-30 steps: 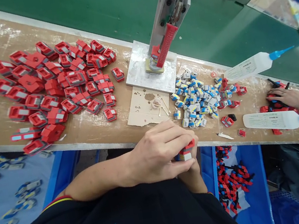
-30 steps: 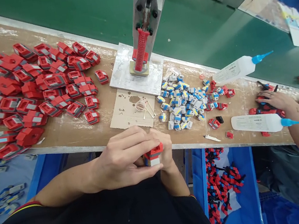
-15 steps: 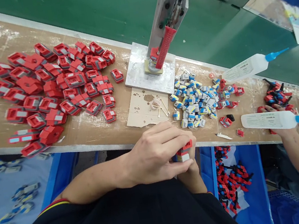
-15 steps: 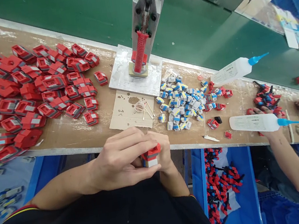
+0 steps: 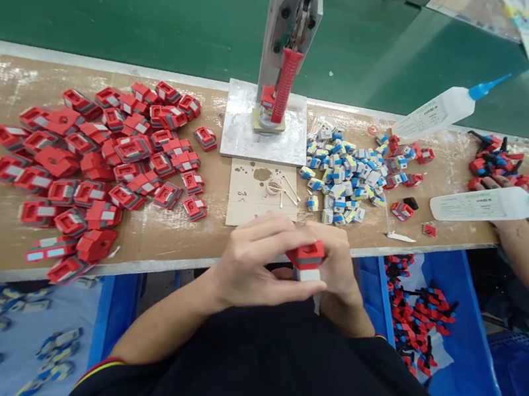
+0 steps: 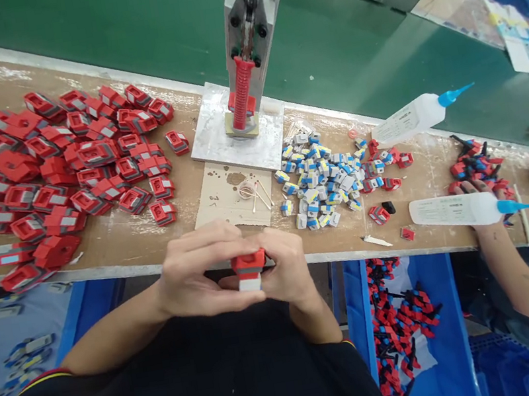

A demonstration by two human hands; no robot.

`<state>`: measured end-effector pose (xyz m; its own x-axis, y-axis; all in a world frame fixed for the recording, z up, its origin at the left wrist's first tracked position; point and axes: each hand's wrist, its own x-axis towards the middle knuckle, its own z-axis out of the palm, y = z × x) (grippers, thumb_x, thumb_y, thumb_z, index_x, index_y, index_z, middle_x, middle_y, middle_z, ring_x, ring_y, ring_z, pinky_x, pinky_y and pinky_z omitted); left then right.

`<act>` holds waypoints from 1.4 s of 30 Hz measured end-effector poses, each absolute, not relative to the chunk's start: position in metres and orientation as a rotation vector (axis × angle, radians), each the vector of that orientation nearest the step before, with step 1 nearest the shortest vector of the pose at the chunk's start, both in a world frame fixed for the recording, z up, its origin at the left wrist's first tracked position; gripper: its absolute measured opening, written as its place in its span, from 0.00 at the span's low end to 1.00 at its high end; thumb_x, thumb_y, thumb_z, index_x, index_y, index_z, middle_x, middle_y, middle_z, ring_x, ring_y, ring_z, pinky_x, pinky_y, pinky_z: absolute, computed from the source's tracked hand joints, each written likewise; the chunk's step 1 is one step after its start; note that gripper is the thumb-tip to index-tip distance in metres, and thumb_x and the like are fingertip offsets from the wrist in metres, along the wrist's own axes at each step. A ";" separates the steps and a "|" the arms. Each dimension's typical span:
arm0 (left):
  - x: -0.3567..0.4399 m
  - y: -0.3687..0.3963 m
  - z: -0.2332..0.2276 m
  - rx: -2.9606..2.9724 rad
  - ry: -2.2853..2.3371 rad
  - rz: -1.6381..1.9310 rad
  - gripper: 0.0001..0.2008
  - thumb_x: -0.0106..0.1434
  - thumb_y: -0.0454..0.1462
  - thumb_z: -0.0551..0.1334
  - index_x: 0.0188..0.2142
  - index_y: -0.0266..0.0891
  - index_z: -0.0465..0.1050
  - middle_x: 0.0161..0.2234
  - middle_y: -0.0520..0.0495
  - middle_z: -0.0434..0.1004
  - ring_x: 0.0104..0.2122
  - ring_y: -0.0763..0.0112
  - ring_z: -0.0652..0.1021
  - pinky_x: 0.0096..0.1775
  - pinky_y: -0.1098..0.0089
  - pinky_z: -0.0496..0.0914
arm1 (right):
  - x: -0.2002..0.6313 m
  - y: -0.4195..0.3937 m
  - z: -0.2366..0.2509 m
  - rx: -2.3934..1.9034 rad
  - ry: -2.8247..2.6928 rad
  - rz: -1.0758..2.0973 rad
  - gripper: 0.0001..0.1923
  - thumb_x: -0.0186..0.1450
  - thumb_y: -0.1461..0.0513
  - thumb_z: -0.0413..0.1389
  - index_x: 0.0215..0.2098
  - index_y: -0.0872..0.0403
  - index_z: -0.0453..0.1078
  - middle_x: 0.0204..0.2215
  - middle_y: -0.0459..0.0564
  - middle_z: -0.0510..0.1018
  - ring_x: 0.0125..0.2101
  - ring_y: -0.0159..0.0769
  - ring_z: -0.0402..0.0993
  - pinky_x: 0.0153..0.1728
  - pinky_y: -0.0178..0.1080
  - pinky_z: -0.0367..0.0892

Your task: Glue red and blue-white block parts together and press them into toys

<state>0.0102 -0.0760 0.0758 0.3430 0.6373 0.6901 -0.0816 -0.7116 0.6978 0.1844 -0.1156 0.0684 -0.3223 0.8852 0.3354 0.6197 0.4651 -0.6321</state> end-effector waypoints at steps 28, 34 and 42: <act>0.013 -0.092 0.028 1.830 0.508 1.640 0.29 0.70 0.53 0.68 0.62 0.37 0.74 0.43 0.37 0.87 0.41 0.58 0.87 0.41 0.63 0.84 | 0.149 -0.109 0.058 -1.060 -1.467 -0.005 0.19 0.76 0.52 0.45 0.36 0.49 0.72 0.22 0.46 0.69 0.22 0.37 0.63 0.24 0.44 0.57; 0.021 -0.096 0.027 1.796 0.530 1.713 0.29 0.70 0.52 0.68 0.62 0.37 0.74 0.41 0.38 0.87 0.38 0.60 0.87 0.38 0.64 0.82 | 0.151 -0.116 0.065 -1.137 -1.463 0.018 0.17 0.73 0.56 0.45 0.34 0.50 0.73 0.22 0.46 0.71 0.22 0.37 0.65 0.25 0.44 0.57; 0.019 -0.094 0.032 1.863 0.527 1.719 0.29 0.69 0.52 0.68 0.61 0.35 0.74 0.39 0.40 0.86 0.35 0.61 0.85 0.34 0.64 0.81 | 0.151 -0.116 0.058 -1.092 -1.424 -0.024 0.17 0.70 0.59 0.44 0.36 0.49 0.75 0.22 0.47 0.70 0.20 0.38 0.63 0.24 0.45 0.56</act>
